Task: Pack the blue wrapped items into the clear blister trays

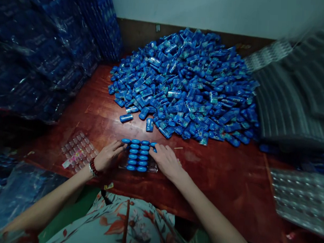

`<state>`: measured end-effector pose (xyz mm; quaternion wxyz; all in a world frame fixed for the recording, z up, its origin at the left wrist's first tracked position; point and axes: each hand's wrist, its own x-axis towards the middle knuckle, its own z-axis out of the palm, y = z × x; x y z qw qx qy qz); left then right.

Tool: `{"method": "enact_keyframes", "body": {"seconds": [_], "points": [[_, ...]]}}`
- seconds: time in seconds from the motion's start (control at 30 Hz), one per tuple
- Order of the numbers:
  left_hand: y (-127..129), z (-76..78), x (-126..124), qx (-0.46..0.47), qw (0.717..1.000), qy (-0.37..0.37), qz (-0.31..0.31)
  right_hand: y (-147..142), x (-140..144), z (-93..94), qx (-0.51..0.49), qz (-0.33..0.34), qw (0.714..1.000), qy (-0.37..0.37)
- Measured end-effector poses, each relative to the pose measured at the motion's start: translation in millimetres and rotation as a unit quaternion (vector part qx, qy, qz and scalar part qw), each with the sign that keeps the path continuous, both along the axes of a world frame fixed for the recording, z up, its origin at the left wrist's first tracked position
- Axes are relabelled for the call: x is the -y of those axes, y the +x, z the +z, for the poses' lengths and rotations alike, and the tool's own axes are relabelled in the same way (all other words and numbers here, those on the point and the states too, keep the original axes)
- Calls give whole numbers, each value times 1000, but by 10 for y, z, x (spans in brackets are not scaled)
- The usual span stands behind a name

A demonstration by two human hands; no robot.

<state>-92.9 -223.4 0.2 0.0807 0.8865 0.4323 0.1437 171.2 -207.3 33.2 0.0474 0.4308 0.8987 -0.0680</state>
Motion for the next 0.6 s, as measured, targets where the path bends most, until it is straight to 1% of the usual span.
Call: {"method": "enact_keyframes", "body": {"seconds": [0.1, 0.23, 0.3, 0.37, 0.4, 0.47, 0.5, 0.53, 0.57, 0.6], "points": [[35, -47, -15, 22, 1000, 18, 6, -42, 33, -80, 12, 3, 1000, 26], [34, -166, 74, 60, 996, 48, 38, 1, 163, -170, -13, -24, 998, 61], [3, -186, 94, 73, 992, 54, 83, 59, 214, -194, -54, -56, 993, 91], [-41, -164, -2, 112, 982, 51, 144, 108, 175, -185, -111, -106, 981, 120], [-65, -140, -111, 139, 973, 46, 178, 116, 102, -167, -141, -131, 974, 123], [-108, -83, -445, 169, 955, 21, 243, 76, -153, -112, -186, -163, 963, 104], [-124, -57, -651, 159, 948, 6, 276, 26, -323, -83, -195, -166, 963, 84], [-133, -37, -864, 124, 946, -25, 298, -41, -506, -56, -192, -162, 966, 65], [-134, -23, -1067, 83, 939, -68, 325, -120, -689, -37, -179, -155, 971, 44], [-127, -18, -1245, 54, 935, -109, 334, -203, -859, -26, -151, -143, 978, 18]]}}
